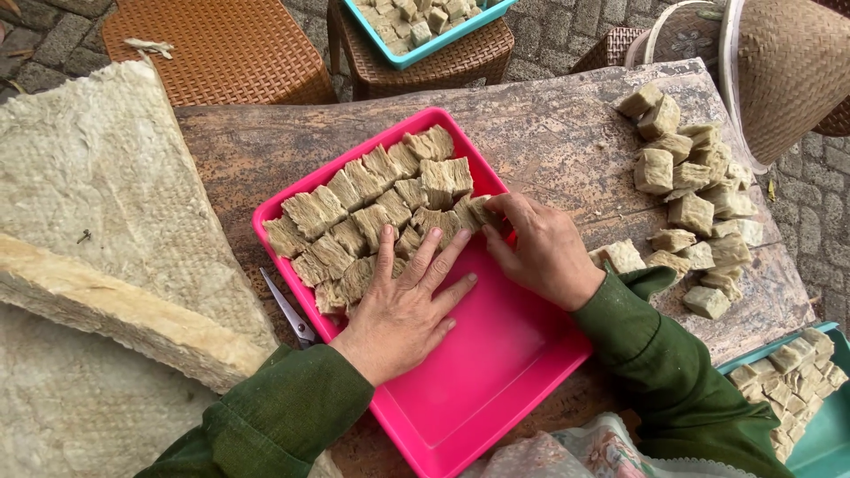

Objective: Arranging small cubes of rockwool into a plastic tray for seedling cultivation.

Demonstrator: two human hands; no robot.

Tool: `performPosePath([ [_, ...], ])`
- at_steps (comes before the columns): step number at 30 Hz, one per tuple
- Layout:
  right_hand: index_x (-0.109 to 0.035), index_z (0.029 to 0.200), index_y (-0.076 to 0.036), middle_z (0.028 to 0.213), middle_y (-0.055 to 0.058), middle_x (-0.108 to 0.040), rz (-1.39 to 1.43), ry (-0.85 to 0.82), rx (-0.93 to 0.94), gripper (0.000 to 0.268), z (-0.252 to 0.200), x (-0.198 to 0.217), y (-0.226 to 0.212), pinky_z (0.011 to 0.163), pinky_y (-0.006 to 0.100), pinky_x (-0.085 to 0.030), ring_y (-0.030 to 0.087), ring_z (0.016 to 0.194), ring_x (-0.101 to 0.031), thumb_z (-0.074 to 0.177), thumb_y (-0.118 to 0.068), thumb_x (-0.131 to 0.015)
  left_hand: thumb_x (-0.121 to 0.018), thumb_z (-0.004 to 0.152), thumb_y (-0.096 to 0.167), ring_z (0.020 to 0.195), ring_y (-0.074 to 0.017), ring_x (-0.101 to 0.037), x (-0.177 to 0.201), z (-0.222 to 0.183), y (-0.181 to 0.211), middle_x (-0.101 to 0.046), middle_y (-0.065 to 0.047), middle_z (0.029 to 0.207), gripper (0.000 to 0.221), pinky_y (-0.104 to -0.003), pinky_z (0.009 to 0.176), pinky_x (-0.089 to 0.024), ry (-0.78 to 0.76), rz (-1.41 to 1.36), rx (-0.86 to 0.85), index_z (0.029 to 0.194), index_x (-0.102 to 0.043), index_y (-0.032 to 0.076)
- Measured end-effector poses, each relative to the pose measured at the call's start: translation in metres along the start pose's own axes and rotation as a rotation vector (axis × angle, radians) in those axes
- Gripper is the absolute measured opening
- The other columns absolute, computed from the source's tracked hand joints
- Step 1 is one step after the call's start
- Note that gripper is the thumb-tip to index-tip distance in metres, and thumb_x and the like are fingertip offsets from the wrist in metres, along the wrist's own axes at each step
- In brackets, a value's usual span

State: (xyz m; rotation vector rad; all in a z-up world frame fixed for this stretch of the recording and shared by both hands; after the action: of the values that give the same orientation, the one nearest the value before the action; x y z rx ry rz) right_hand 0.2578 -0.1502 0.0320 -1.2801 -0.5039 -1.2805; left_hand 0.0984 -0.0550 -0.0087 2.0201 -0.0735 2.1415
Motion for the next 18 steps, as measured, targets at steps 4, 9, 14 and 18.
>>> performPosePath([
  [4, -0.06, 0.112, -0.001, 0.095, 0.012, -0.07, -0.093, 0.047, 0.009, 0.026, 0.001, -0.001, 0.001, 0.065, 0.037, -0.058, 0.023, 0.076, -0.071, 0.093, -0.011, -0.073, -0.052, 0.096, 0.048, 0.156, -0.0367, -0.002, -0.003, 0.0, -0.001, -0.008, -0.018, 0.168, 0.059, -0.08, 0.115, 0.001, 0.018, -0.014, -0.005, 0.149, -0.05, 0.022],
  [9, -0.067, 0.107, -0.006, 0.095, 0.01, -0.068, -0.23, 0.096, 0.011, 0.018, 0.005, -0.002, 0.001, 0.063, 0.038, -0.055, 0.026, 0.078, -0.069, 0.095, -0.017, -0.073, -0.053, 0.096, 0.048, 0.156, -0.0363, -0.005, 0.003, 0.001, -0.003, -0.012, -0.016, 0.168, 0.059, -0.079, 0.116, 0.0, 0.026, -0.019, 0.017, 0.148, -0.051, 0.022],
  [14, -0.069, 0.109, -0.006, 0.094, 0.009, -0.064, -0.334, 0.03, 0.005, 0.018, 0.008, -0.003, -0.002, 0.065, 0.039, -0.056, 0.025, 0.082, -0.068, 0.095, -0.017, -0.072, -0.054, 0.096, 0.048, 0.156, -0.0358, -0.005, 0.003, 0.0, -0.003, -0.012, -0.017, 0.168, 0.059, -0.079, 0.115, -0.001, 0.037, -0.013, 0.015, 0.148, -0.051, 0.022],
  [18, -0.07, 0.118, -0.007, 0.097, 0.009, -0.063, -0.261, 0.081, 0.039, 0.024, 0.006, 0.002, -0.007, 0.065, 0.039, -0.056, 0.025, 0.085, -0.067, 0.095, -0.016, -0.071, -0.055, 0.094, 0.047, 0.156, -0.0355, -0.004, 0.004, 0.0, -0.003, -0.012, -0.017, 0.168, 0.06, -0.08, 0.115, 0.0, 0.027, -0.029, 0.009, 0.149, -0.051, 0.023],
])
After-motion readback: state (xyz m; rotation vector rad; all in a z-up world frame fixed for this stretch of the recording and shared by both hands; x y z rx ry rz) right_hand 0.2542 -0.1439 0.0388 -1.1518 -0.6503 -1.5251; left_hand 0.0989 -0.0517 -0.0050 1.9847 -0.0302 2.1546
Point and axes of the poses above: each hand's wrist, its own z-axis towards the middle knuckle, its own x-axis out of the back of the hand, y = z × x, the point moved 5 cm from there along z, towards the middle knuckle
